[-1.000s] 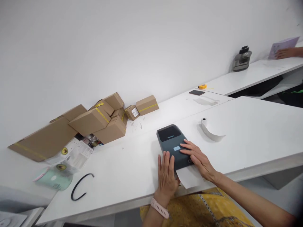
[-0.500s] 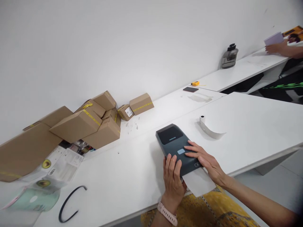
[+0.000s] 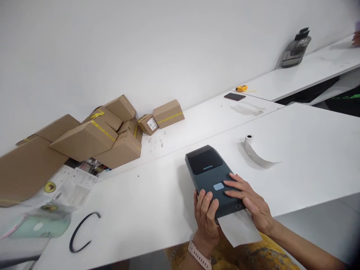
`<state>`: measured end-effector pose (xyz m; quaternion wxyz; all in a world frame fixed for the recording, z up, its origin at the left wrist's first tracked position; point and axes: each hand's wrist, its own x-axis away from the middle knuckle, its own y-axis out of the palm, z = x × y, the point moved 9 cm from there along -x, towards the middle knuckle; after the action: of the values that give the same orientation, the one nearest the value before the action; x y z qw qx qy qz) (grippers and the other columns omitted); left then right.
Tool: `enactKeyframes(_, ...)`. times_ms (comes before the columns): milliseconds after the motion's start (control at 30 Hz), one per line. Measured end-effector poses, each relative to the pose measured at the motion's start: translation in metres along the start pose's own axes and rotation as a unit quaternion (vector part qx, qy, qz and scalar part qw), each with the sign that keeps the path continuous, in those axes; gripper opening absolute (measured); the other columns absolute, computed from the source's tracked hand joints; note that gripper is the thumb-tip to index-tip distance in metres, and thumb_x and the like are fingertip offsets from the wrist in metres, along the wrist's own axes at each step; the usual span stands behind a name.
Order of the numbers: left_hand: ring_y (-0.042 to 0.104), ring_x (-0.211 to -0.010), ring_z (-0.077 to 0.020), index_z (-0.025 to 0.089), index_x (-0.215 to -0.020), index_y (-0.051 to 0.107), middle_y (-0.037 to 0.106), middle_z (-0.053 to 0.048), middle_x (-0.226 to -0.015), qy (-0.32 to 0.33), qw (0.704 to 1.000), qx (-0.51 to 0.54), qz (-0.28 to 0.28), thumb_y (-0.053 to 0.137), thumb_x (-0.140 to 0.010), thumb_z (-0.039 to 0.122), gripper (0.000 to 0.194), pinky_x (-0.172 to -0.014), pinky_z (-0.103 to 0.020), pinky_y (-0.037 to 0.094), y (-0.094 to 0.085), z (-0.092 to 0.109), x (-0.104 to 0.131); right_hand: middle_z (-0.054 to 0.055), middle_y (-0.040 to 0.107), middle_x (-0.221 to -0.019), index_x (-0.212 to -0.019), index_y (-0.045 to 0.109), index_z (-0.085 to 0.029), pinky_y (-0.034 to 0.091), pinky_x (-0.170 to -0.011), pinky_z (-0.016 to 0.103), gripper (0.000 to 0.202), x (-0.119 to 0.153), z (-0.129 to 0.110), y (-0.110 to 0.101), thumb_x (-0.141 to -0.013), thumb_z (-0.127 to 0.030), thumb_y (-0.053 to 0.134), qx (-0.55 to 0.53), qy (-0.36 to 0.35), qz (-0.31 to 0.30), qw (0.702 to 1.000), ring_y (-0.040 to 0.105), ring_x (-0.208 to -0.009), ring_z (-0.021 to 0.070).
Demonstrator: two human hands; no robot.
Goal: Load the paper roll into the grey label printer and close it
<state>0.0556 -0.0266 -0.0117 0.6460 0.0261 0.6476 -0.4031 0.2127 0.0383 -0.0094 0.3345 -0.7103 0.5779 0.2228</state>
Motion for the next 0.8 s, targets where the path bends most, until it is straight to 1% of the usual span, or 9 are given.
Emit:
enactKeyframes(200,0.042,-0.146,-0.0257,0.018,-0.139,0.049,0.062,-0.014,-0.136,-0.036,0.999,-0.008,-0.031,0.059,-0.094,0.021,0.047,-0.117,-0.051,0.042,-0.007,0.008,-0.009,0.004,0.064,-0.139,-0.121,0.071,-0.028,0.033,-0.121,0.053,0.037,-0.009,-0.006,-0.002,-0.103,-0.026,0.039,-0.002,0.020,0.006,1.000,0.043,-0.144,0.0275)
enactKeyframes(300,0.045,-0.143,-0.0286,0.020,-0.141,0.049,0.052,-0.016,-0.148,-0.176,0.981,0.039,-0.077,0.058,-0.094,0.030,0.049,-0.111,-0.048,0.048,-0.020,0.008,0.009,0.005,0.066,-0.136,-0.117,0.074,-0.029,0.036,-0.120,0.055,0.037,-0.011,-0.010,-0.005,-0.103,-0.030,0.040,-0.011,0.045,0.017,0.999,0.045,-0.143,0.0286)
enactKeyframes(367,0.059,-0.129,-0.0276,0.020,-0.131,0.058,0.057,-0.017,-0.142,-0.341,0.934,0.102,-0.021,0.048,-0.098,0.037,0.037,-0.099,-0.043,0.056,-0.039,-0.001,0.036,0.005,0.066,-0.136,-0.115,0.075,-0.029,0.037,-0.119,0.057,0.037,-0.012,-0.010,-0.006,-0.104,-0.032,0.040,-0.021,0.072,0.018,0.997,0.043,-0.144,0.0294)
enactKeyframes(400,0.068,-0.110,-0.0261,0.020,-0.115,0.066,0.067,-0.016,-0.125,-0.416,0.897,0.152,0.006,0.043,-0.099,0.045,0.038,-0.086,-0.039,0.060,-0.043,-0.003,0.051,0.005,0.066,-0.136,-0.115,0.075,-0.029,0.038,-0.118,0.057,0.037,-0.012,-0.010,-0.006,-0.104,-0.034,0.040,-0.025,0.083,0.015,0.996,0.042,-0.144,0.0299)
enactKeyframes(467,0.070,-0.079,-0.0227,0.018,-0.094,0.071,0.072,-0.011,-0.090,-0.558,0.783,0.273,-0.030,0.037,-0.097,0.062,0.055,-0.065,-0.034,0.059,-0.025,-0.002,0.077,0.005,0.065,-0.137,-0.116,0.075,-0.029,0.039,-0.117,0.057,0.036,-0.011,-0.009,-0.005,-0.103,-0.036,0.041,-0.031,0.100,0.002,0.995,0.040,-0.145,0.0305)
enactKeyframes(533,0.065,-0.064,-0.0191,0.017,-0.087,0.071,0.068,-0.006,-0.072,-0.650,0.665,0.358,-0.080,0.048,-0.087,0.072,0.060,-0.054,-0.030,0.054,0.000,0.008,0.088,0.005,0.065,-0.138,-0.116,0.075,-0.030,0.040,-0.117,0.057,0.036,-0.012,-0.008,-0.004,-0.103,-0.037,0.042,-0.031,0.107,-0.012,0.994,0.039,-0.146,0.0303)
enactKeyframes(567,0.061,-0.059,-0.0170,0.016,-0.086,0.071,0.066,-0.004,-0.067,-0.672,0.627,0.382,-0.093,0.059,-0.080,0.074,0.060,-0.050,-0.027,0.050,0.009,0.013,0.086,0.005,0.064,-0.138,-0.117,0.074,-0.030,0.040,-0.117,0.056,0.036,-0.012,-0.007,-0.004,-0.103,-0.037,0.042,-0.029,0.107,-0.017,0.994,0.039,-0.146,0.0298)
enactKeyframes(633,0.054,-0.052,-0.0121,0.013,-0.085,0.071,0.063,-0.002,-0.062,-0.670,0.601,0.419,-0.115,0.074,-0.066,0.073,0.063,-0.046,-0.023,0.044,0.024,0.018,0.071,0.003,0.064,-0.138,-0.118,0.073,-0.031,0.041,-0.116,0.056,0.036,-0.012,-0.007,-0.005,-0.104,-0.037,0.041,-0.024,0.105,-0.024,0.994,0.040,-0.146,0.0286)
enactKeyframes(800,0.042,-0.041,-0.0074,0.013,-0.073,0.068,0.052,0.003,-0.048,-0.644,0.615,0.430,-0.149,0.074,-0.061,0.078,0.067,-0.041,-0.021,0.033,0.038,0.016,0.064,0.001,0.062,-0.139,-0.125,0.067,-0.036,0.042,-0.111,0.055,0.036,-0.015,-0.006,-0.003,-0.104,-0.035,0.038,0.041,0.107,-0.037,0.993,0.044,-0.141,0.0281)
